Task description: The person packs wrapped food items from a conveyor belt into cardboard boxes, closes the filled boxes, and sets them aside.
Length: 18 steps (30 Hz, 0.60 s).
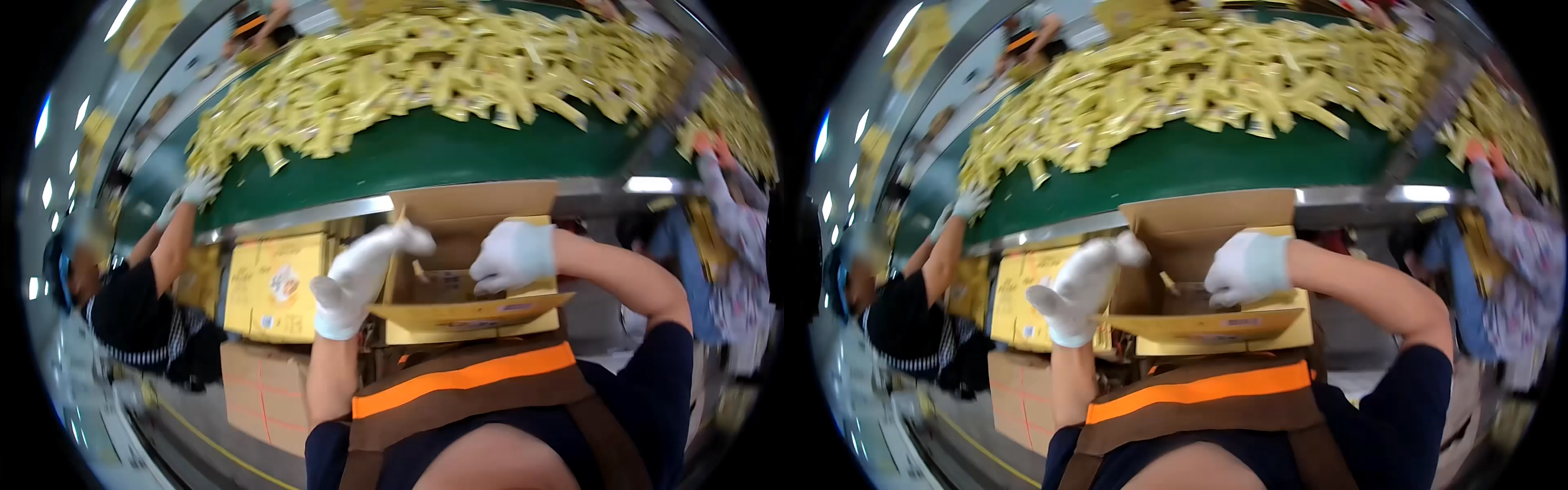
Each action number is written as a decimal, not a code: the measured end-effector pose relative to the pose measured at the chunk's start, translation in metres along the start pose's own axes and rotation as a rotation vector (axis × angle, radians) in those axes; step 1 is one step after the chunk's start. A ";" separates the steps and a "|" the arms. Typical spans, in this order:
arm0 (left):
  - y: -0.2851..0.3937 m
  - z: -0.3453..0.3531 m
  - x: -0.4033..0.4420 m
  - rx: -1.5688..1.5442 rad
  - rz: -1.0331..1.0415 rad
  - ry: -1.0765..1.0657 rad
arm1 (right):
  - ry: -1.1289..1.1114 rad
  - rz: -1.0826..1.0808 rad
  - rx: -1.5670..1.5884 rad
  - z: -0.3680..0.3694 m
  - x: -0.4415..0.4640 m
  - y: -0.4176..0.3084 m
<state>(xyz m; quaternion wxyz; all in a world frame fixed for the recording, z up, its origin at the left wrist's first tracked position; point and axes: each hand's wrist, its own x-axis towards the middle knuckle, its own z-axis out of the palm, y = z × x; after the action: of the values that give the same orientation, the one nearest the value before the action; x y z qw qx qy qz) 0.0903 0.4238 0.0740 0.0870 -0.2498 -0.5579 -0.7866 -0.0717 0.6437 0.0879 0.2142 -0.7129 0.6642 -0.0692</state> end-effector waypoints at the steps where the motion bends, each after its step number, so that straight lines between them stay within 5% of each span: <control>1: -0.004 0.003 0.007 -0.022 -0.139 -0.169 | -0.022 0.032 -0.067 0.015 -0.001 0.000; 3: -0.002 0.015 0.032 0.136 -0.574 -0.450 | -0.003 0.126 -0.146 0.003 -0.002 -0.020; 5: -0.001 0.012 0.031 0.014 -0.613 -0.537 | 0.773 -0.169 -0.512 0.003 -0.018 -0.018; 6: -0.006 0.015 0.033 -0.064 -0.554 -0.575 | 0.937 -0.039 -0.664 -0.008 -0.025 -0.023; 9: 0.011 0.032 0.051 0.209 -0.697 -0.742 | 0.877 0.235 -0.320 0.004 -0.048 -0.031; 12: 0.035 0.037 0.074 0.660 -0.530 -0.756 | 0.664 0.161 -0.066 0.040 -0.055 -0.026; 15: 0.004 0.024 0.077 1.425 -0.195 -0.536 | 0.820 0.136 0.128 0.044 -0.062 -0.008; 16: -0.017 0.012 0.066 1.447 -0.411 -0.415 | 0.978 0.220 0.335 0.041 -0.060 -0.015; 18: -0.019 -0.004 0.052 1.400 -0.395 -0.310 | 1.332 0.457 0.835 0.058 -0.060 -0.007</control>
<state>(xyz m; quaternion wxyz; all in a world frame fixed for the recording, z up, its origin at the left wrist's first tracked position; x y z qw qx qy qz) 0.0371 0.4346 0.0830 0.0029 -0.1392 -0.9691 -0.2038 -0.0492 0.7147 0.0497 0.0315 -0.2310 0.7005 -0.6745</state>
